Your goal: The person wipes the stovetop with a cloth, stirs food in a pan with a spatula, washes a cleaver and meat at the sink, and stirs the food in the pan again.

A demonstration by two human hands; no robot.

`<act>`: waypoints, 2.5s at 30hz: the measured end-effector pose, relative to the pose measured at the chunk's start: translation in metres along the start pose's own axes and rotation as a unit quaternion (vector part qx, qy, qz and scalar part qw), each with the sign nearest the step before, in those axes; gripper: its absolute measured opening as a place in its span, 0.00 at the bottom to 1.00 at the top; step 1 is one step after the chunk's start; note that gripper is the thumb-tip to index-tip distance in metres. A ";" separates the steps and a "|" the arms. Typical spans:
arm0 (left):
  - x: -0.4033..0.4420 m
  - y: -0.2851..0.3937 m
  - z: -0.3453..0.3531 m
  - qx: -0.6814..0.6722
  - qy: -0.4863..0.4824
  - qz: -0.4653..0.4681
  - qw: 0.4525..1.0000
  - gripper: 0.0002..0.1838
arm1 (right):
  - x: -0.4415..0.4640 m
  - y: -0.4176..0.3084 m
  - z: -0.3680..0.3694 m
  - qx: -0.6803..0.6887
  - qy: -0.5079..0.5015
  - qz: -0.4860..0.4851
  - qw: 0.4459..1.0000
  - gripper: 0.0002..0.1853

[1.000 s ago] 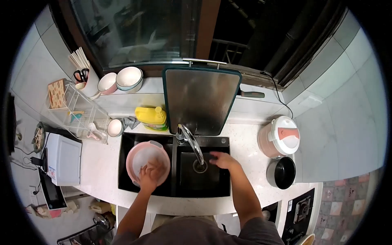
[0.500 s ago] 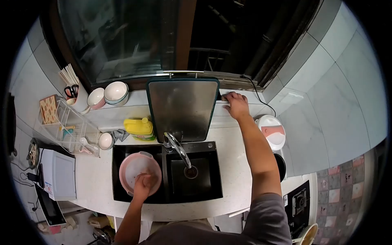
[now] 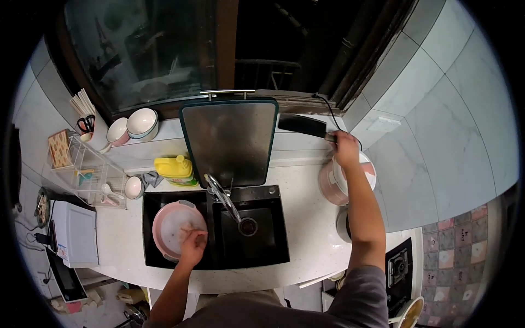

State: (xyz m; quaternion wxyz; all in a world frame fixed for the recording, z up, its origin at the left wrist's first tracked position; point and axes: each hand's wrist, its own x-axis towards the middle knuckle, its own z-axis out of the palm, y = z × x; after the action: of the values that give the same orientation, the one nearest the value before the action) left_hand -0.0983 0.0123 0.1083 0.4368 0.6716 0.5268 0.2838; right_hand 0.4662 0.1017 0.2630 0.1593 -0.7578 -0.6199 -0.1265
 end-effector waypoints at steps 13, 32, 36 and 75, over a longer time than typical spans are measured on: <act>0.063 0.035 0.026 -0.005 -0.020 0.084 0.996 0.22 | -0.240 -0.100 -0.018 0.610 -0.165 0.425 0.648 0.14; 0.165 -0.029 0.110 0.172 0.044 0.224 0.958 0.21 | -0.321 -0.279 0.096 0.690 -0.234 0.570 0.380 0.11; 0.161 -0.031 0.112 0.142 -0.101 0.131 0.976 0.20 | -0.317 -0.285 0.100 0.687 -0.222 0.585 0.370 0.11; 0.006 -0.071 0.112 -0.247 0.024 -0.270 0.931 0.17 | -0.358 -0.241 0.054 0.654 -0.256 0.450 0.552 0.15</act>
State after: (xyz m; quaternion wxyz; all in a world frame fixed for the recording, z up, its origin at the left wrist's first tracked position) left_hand -0.0349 -0.0098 -0.0060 0.6363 0.3684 0.6116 0.2922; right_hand 0.1582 -0.1547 0.0943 0.4813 -0.6253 -0.1251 0.6014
